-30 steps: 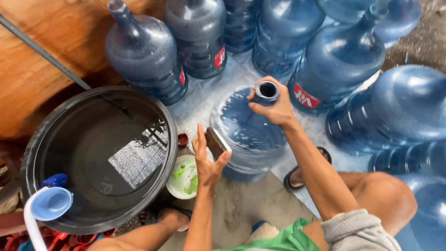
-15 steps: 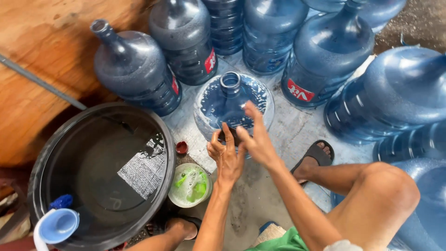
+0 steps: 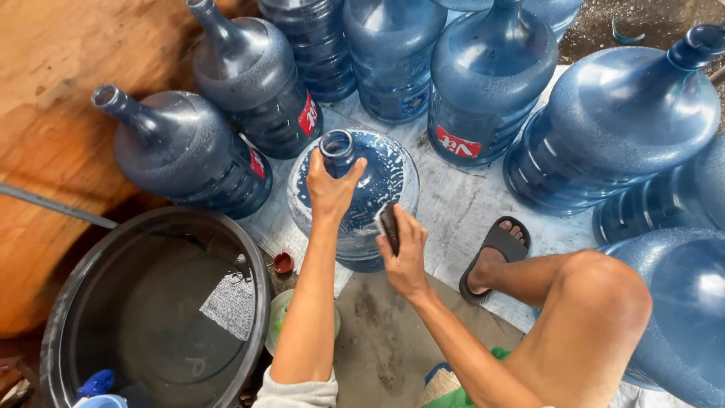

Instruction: The person scrubs the exterior of a large blue water jug using a soapy sponge. They rotate the jug to clean different sides, repeatedly dipping the sponge into a small bucket of soapy water to maintain lather.

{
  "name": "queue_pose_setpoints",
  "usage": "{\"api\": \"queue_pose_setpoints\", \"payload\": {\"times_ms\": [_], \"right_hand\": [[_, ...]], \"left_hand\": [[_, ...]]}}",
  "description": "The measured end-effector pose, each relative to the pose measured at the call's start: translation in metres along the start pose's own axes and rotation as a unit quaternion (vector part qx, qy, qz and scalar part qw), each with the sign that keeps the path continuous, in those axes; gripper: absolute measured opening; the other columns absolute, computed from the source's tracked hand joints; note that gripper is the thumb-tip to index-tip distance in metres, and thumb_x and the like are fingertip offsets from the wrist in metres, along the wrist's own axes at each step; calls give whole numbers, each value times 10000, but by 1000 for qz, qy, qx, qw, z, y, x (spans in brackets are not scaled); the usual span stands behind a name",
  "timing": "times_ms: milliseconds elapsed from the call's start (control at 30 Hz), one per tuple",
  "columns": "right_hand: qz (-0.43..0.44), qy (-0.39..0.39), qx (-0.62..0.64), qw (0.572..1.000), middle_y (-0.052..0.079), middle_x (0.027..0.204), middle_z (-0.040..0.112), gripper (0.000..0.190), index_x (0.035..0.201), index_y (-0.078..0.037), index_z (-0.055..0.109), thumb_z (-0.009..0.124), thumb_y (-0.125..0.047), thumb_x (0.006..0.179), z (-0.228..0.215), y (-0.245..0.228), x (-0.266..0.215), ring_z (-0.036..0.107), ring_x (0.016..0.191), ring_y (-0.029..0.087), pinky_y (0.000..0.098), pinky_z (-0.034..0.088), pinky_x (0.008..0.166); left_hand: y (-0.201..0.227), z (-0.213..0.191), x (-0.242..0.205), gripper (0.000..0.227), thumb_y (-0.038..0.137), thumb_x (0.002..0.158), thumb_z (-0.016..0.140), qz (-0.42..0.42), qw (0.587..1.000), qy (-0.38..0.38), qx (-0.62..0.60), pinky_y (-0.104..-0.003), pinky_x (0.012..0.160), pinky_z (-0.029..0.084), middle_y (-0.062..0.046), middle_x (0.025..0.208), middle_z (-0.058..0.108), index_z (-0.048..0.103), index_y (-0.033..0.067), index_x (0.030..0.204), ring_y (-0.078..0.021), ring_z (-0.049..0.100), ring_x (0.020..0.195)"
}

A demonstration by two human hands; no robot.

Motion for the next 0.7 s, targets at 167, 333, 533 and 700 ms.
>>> {"api": "queue_pose_setpoints", "payload": {"times_ms": [167,333,533,700], "right_hand": [[213,71,115,968,287,1317,379,604,1445,7,278,509,-255,952,-17,28,9,373,1224,420,491,235,1058],[260,120,166,944,265,1360,407,476,1425,-29,357,377,-262,1011,-32,16,-10,381,1280,399,469,276,1069],[261,111,156,946,210,1245,535,436,1345,-15,481,425,-256,985,-30,40,-24,500,1177,304,428,364,1017],[256,105,140,951,126,1126,597,435,1290,-64,573,617,-181,874,-34,24,-40,549,1066,202,346,410,965]], "left_hand": [[48,-32,-17,303,42,530,732,116,987,41,-102,-294,720,515,-28,690,650,610,142,789,-212,677,707],[58,-55,-30,322,-42,473,715,151,975,-21,-164,-234,734,529,-5,663,666,635,136,730,-140,688,685],[58,-62,-53,246,-37,548,697,137,964,-96,-205,-285,737,523,-75,665,680,639,63,766,-174,694,705],[59,-64,-55,247,-42,565,707,166,965,-72,-189,-297,794,523,-89,678,688,640,45,786,-214,707,723]]}}
Point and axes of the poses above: each hand's wrist, its own x-axis towards the middle knuckle, its own z-axis out of the palm, y = z × x, the point moved 8 cm from there along x, towards the middle knuckle
